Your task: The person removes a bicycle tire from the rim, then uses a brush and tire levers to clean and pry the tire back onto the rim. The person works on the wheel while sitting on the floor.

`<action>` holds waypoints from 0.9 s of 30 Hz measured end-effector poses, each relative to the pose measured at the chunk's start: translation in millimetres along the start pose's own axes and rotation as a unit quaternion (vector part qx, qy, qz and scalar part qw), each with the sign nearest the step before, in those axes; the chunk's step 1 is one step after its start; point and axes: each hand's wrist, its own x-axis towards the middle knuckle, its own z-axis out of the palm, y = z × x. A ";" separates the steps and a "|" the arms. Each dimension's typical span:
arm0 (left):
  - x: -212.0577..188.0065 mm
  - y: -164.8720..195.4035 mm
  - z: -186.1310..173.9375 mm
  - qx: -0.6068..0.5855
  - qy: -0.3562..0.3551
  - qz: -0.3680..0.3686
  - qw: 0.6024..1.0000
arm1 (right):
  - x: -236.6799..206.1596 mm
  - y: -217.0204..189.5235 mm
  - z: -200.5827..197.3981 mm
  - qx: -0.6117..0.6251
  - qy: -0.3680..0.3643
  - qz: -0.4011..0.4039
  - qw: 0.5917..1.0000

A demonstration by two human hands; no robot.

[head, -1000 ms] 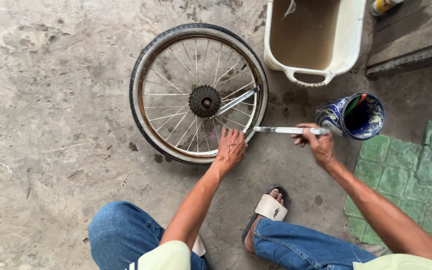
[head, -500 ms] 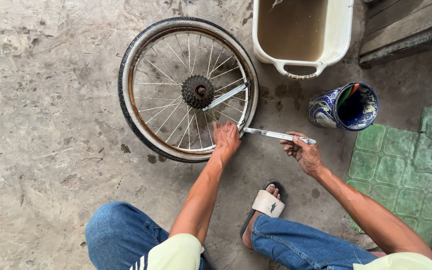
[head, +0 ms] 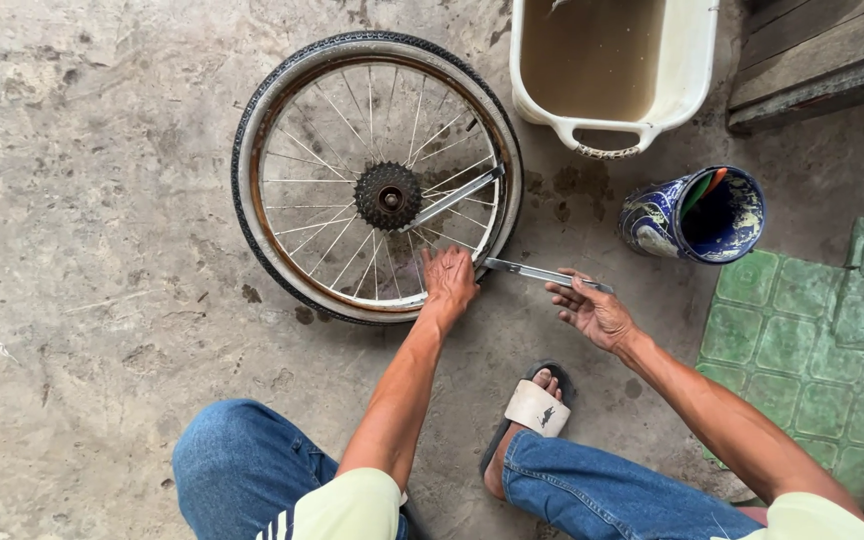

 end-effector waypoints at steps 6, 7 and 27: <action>-7.0 -4.0 11.5 -0.015 0.102 0.035 0.994 | -5.2 -21.3 23.8 -0.395 -0.070 -0.265 0.877; -9.0 -3.5 10.7 -0.017 0.079 0.033 0.996 | -5.0 -25.3 32.8 -0.458 -0.098 -0.314 0.826; -67.8 4.0 3.3 0.187 0.104 0.106 0.971 | 101.2 -104.7 158.6 -0.723 0.060 -0.325 0.607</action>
